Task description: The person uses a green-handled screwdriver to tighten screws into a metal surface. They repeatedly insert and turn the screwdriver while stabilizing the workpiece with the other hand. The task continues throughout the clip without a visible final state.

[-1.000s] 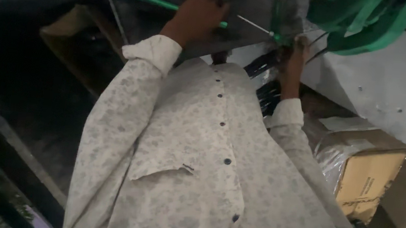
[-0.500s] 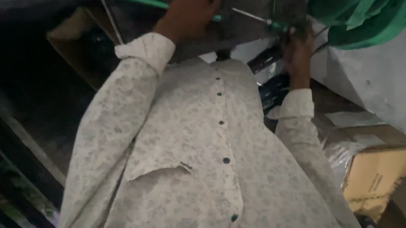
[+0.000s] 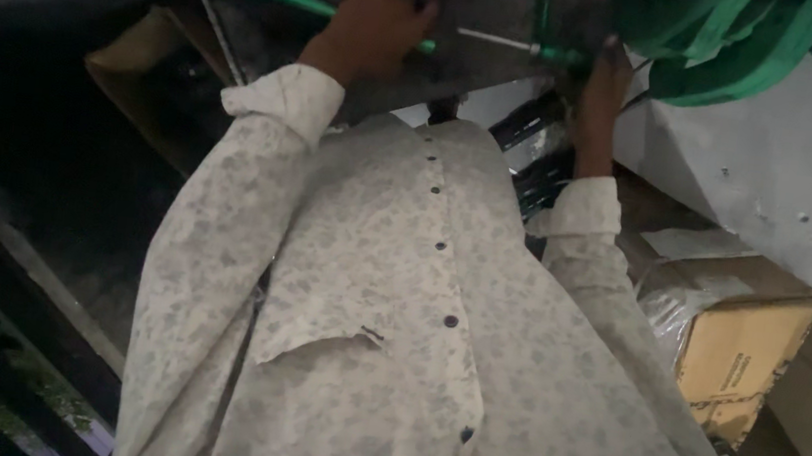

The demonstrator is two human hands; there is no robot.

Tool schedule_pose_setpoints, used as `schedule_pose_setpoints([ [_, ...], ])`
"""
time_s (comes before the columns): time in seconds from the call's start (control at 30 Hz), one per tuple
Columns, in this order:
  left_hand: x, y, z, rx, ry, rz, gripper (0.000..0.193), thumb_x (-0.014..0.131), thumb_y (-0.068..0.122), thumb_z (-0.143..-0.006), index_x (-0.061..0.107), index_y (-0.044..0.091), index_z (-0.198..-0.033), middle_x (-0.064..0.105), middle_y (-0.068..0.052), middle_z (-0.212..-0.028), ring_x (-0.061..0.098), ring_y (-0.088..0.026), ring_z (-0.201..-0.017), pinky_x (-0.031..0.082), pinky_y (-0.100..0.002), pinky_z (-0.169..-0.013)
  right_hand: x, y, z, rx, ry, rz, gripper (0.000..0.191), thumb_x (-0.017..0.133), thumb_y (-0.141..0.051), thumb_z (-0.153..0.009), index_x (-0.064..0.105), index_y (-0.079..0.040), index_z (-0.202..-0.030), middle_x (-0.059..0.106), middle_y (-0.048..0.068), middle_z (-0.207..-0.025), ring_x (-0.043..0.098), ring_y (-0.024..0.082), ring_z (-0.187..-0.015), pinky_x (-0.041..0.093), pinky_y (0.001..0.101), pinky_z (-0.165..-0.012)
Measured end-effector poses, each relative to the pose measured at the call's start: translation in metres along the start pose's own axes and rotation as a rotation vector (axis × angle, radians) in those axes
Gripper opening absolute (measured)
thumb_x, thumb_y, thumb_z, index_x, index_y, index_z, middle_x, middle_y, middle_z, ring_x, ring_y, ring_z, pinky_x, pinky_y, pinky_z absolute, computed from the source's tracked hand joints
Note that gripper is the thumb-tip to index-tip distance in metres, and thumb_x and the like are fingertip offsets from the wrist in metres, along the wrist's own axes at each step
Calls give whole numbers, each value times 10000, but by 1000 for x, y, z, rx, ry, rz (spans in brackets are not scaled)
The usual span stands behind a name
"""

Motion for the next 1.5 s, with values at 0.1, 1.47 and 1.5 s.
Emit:
schedule_pose_setpoints([
  [0.1, 5, 2, 5, 10, -17, -38, 651, 791, 205, -799, 622, 80, -1415, 735, -180, -976, 719, -360, -842, 567, -501, -735, -1, 10, 7, 76, 24, -116, 293, 622, -289, -1134, 576, -24, -1251, 559, 137, -1208, 556, 227, -1034, 529, 349, -869],
  [1.47, 6, 0, 5, -28, -69, 40, 778, 879, 362, -719, 613, 82, -1394, 733, -169, -1054, 700, -359, -960, 546, -494, -777, 2, -19, 21, -401, 119, 802, 192, 561, -180, -1129, 630, -55, -1257, 624, 132, -1228, 594, 288, -1052, 504, 406, -886],
  [1.5, 6, -1, 5, -27, -77, 47, 787, 882, 358, -715, 610, 86, -1401, 733, -163, -1048, 701, -357, -957, 545, -494, -776, -2, -11, 18, -157, 147, 504, 216, 553, -185, -1124, 644, -40, -1257, 623, 144, -1153, 573, 279, -968, 482, 405, -822],
])
Point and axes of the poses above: each hand's wrist, its own z-axis away from the middle knuckle, its own x-axis out of the palm, y = z × x, the point moved 5 cm from there along -z, towards the middle knuckle
